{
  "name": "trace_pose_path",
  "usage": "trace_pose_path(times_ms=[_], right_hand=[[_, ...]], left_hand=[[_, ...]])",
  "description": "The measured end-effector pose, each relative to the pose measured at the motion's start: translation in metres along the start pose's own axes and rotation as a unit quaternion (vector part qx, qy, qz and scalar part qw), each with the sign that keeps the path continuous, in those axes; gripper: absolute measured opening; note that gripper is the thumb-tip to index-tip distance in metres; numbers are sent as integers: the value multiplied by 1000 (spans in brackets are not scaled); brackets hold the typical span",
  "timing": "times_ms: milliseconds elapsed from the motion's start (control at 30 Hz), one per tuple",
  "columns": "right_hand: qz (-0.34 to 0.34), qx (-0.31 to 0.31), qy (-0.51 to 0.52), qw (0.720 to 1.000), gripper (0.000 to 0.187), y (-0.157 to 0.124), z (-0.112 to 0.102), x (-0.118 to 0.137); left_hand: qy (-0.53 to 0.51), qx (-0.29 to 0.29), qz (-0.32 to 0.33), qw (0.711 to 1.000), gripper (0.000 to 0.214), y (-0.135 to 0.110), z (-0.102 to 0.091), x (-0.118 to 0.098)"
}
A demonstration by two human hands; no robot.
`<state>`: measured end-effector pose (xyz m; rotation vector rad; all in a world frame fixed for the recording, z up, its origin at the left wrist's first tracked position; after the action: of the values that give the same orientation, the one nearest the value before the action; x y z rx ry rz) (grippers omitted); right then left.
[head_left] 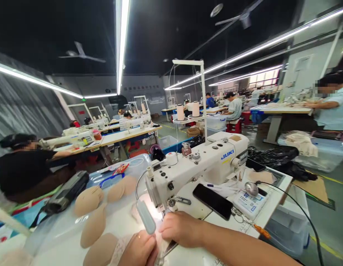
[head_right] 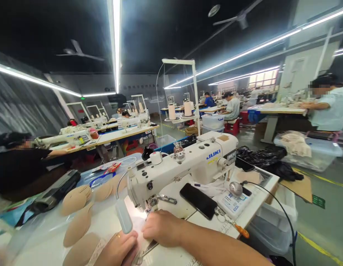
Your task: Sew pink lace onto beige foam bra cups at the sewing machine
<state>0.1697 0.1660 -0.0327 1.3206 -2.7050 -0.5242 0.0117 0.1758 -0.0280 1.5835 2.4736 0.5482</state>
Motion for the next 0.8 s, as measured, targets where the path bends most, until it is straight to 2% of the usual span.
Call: trace_pose_path(times_ms=[100,167,367,533,800], right_hand=[[30,5,38,999,11,-10,-9,4],[51,16,64,997,16,-17,-15,4],[30,62,112,991,22,-26,-25,6],[28,76,125,989,20,-27,-26,4],[27,99,156,982,29,-28,-31,3]], left_hand=[[-18,32,-69,997,24,9,-21,-18],[-28,61,-74,995,23,15,-25,-26],[0,70,-79,994,30,15,-21,-29],[-8,46,-59,997,27,15,-22,-33],[-27,70,-54,996,22,19,-17,-33]])
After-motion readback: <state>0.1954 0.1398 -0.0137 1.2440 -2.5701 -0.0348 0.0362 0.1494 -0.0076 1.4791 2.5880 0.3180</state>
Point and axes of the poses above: each hand's wrist, its own y-axis towards the middle knuckle, its own z-axis out of the palm, x = y × z, the point moved 6 cm from there along y, towards the middle knuckle, and after that the axes turned 5 degrees about x, right-handed, at the moved point
